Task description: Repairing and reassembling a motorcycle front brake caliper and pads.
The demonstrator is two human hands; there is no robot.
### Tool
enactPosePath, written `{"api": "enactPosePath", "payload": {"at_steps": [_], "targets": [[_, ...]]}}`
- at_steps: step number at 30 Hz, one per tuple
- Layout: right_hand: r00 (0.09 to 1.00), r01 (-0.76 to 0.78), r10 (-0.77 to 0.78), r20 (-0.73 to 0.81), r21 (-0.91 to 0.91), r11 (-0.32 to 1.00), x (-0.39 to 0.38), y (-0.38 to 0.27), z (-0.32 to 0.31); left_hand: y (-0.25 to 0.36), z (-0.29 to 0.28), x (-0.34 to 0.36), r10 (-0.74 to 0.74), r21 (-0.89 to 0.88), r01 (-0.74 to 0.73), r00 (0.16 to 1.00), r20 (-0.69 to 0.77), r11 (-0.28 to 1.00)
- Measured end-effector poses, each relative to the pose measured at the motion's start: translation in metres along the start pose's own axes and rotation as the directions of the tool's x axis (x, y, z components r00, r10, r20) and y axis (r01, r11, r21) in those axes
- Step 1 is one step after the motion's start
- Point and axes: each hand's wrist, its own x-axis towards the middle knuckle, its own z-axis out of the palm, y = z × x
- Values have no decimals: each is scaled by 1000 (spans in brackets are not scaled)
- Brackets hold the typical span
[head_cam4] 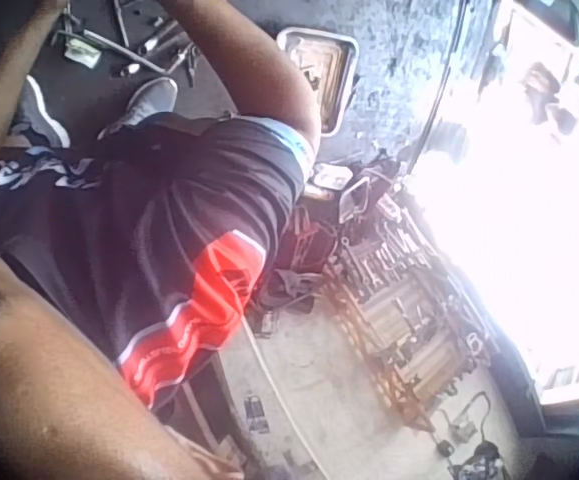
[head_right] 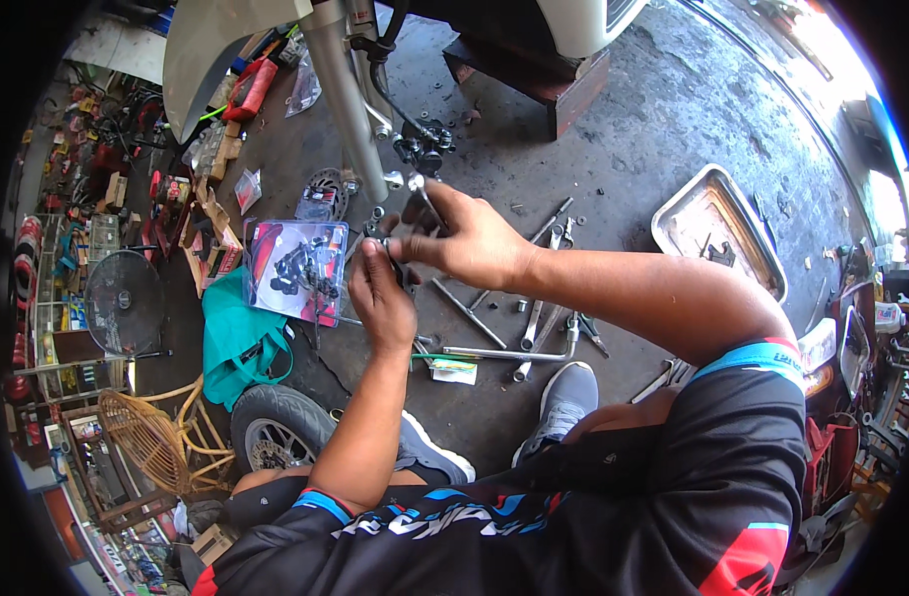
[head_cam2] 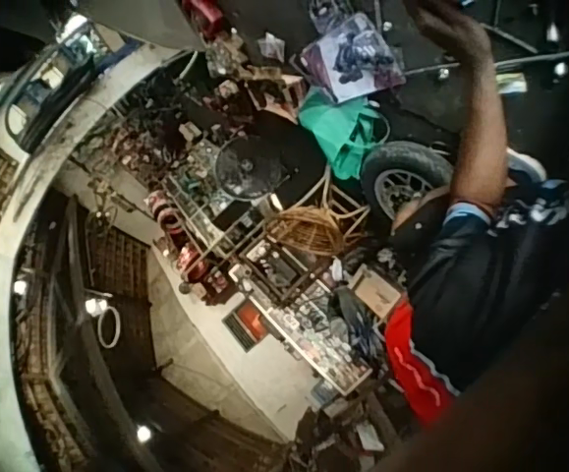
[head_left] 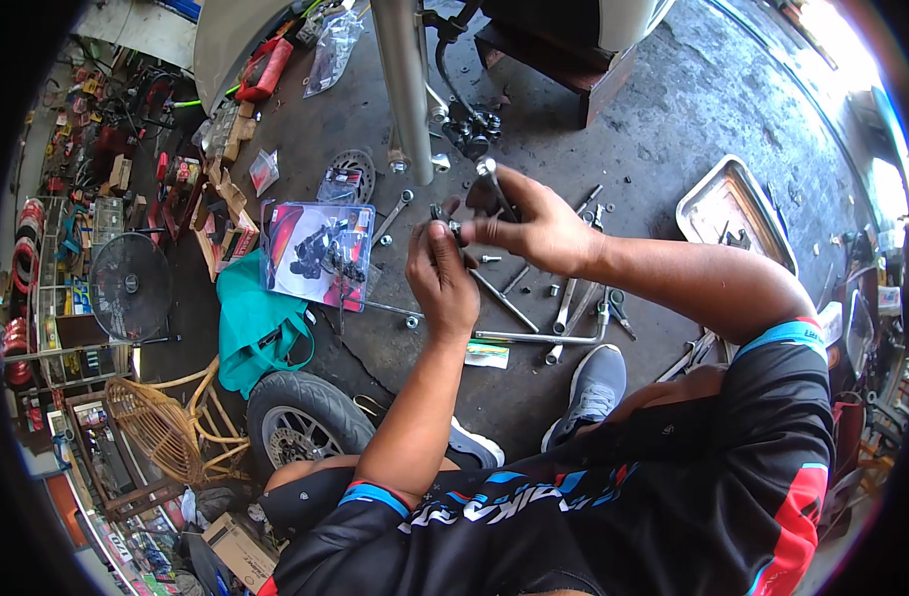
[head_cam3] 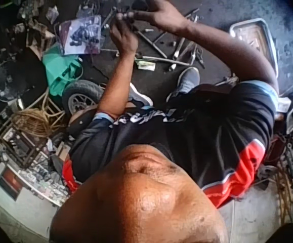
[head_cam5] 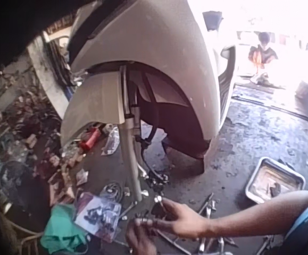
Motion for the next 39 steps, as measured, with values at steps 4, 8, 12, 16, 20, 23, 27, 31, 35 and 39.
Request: {"api": "enactPosePath", "payload": {"at_steps": [4,8,12,16,20,23,27,31,35,39], "targets": [[968,-206,215,126,-81,975,5,11,-1,-2,-1,1,88,167,-87,996,5,982],[999,22,-12,37,-273,962,3,13,-7,1,5,1,50,130,-47,999,-20,990],[995,95,-100,-25,-158,983,1,18,-6,-1,3,4,-37,10,37,999,-8,999],[999,41,-41,2,6,999,5,29,-5,9,2,2,-161,-156,161,987,15,975],[969,-234,201,146,265,936,6,38,-12,16,3,1,-215,-260,226,974,70,939],[946,-304,177,271,559,772,-2,57,-32,15,17,-1,-266,-308,293,956,127,905],[955,-257,89,284,636,727,-27,42,-82,1,20,-5,-430,-357,487,873,232,797],[964,203,-72,-255,535,820,-93,44,-167,-37,52,-25,-540,-140,634,737,408,760],[720,598,-122,-683,523,607,-186,98,-215,-72,142,-65,-631,97,770,436,642,631],[584,692,-31,-811,478,540,-226,147,-228,-108,269,-81,-523,134,741,321,790,658]]}}
